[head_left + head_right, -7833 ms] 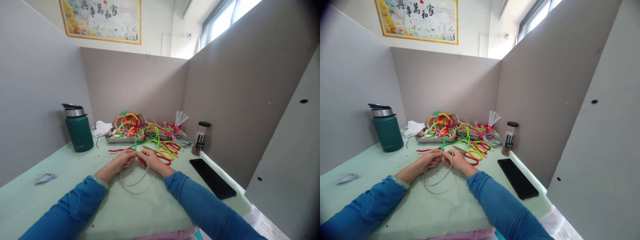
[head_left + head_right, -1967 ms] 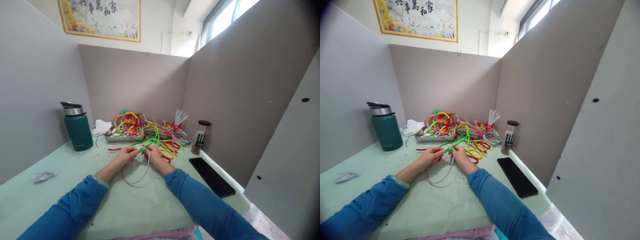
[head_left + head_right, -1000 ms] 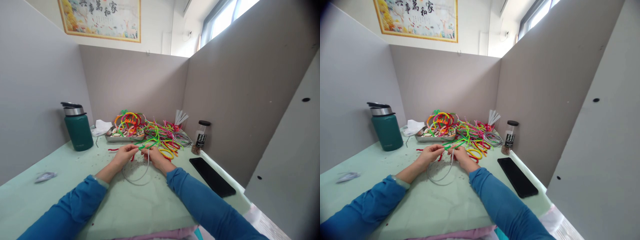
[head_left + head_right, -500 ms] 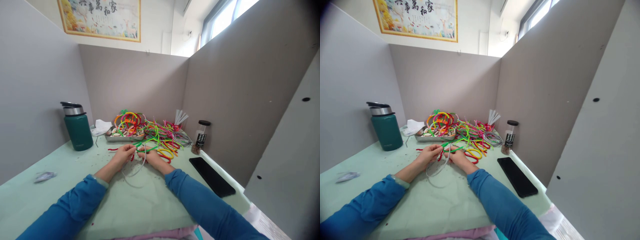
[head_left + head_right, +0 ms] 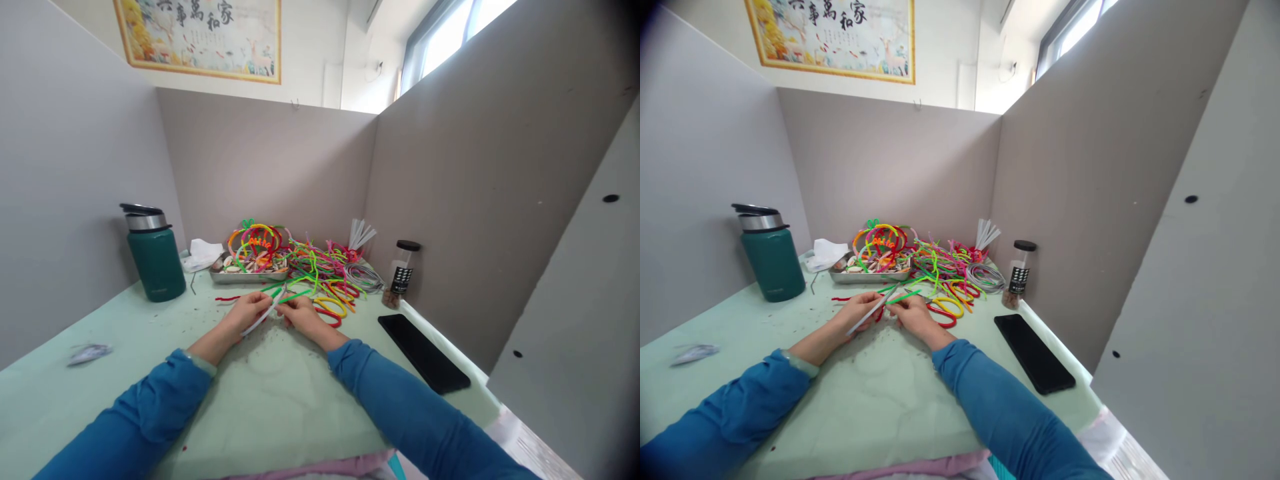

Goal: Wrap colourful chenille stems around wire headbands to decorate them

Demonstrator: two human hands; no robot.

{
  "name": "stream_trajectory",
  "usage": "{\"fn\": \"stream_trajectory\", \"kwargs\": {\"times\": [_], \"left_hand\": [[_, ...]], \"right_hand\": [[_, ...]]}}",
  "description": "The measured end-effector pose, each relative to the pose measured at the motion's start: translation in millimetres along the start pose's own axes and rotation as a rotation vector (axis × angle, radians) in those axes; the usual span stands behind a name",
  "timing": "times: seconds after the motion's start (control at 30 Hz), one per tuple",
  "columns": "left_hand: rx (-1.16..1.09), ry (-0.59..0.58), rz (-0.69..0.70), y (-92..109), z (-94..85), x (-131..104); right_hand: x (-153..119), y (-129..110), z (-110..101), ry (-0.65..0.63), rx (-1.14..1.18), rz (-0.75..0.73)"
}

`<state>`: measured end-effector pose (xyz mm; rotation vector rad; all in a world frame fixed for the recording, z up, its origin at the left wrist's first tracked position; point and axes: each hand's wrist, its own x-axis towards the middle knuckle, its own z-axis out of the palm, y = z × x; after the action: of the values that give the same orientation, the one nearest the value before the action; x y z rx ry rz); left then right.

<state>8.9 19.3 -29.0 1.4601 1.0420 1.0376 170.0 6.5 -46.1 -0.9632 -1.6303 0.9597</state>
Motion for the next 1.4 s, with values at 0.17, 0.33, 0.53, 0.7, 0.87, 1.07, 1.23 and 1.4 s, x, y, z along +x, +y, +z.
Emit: {"fn": "stream_trajectory", "kwargs": {"times": [0.17,0.33,0.53,0.7,0.87,1.07,1.23,1.4], "left_hand": [[0.077,-0.022,-0.039,-1,-2.0,1],[0.077,-0.037,-0.039,-6,-3.5,3],[0.083,-0.02,-0.053,-9,-4.2,6],[0.133,-0.021,-0.089,0,-1.2,-1],[0.179,-0.023,-0.076,-4,-2.2,2],[0.301,-0.032,-0.038,-8,-3.8,5],[0.335,-0.029,-0.039,-2,-1.9,1],[0.322,-0.037,-0.056,1,-1.1,-1]], "right_hand": [[1,-1,0,0.025,-0.035,-0.034],[2,1,0,0.038,-0.039,-0.03],[2,2,0,0.1,-0.155,-0.045],[4,7,0,0.141,-0.269,-0.11],[6,11,-1,0.16,-0.304,-0.155],[7,10,-2,0.175,-0.303,-0.226],[8,8,-3,0.225,-0.328,-0.295],[7,9,-4,0.219,-0.26,-0.386]]}}
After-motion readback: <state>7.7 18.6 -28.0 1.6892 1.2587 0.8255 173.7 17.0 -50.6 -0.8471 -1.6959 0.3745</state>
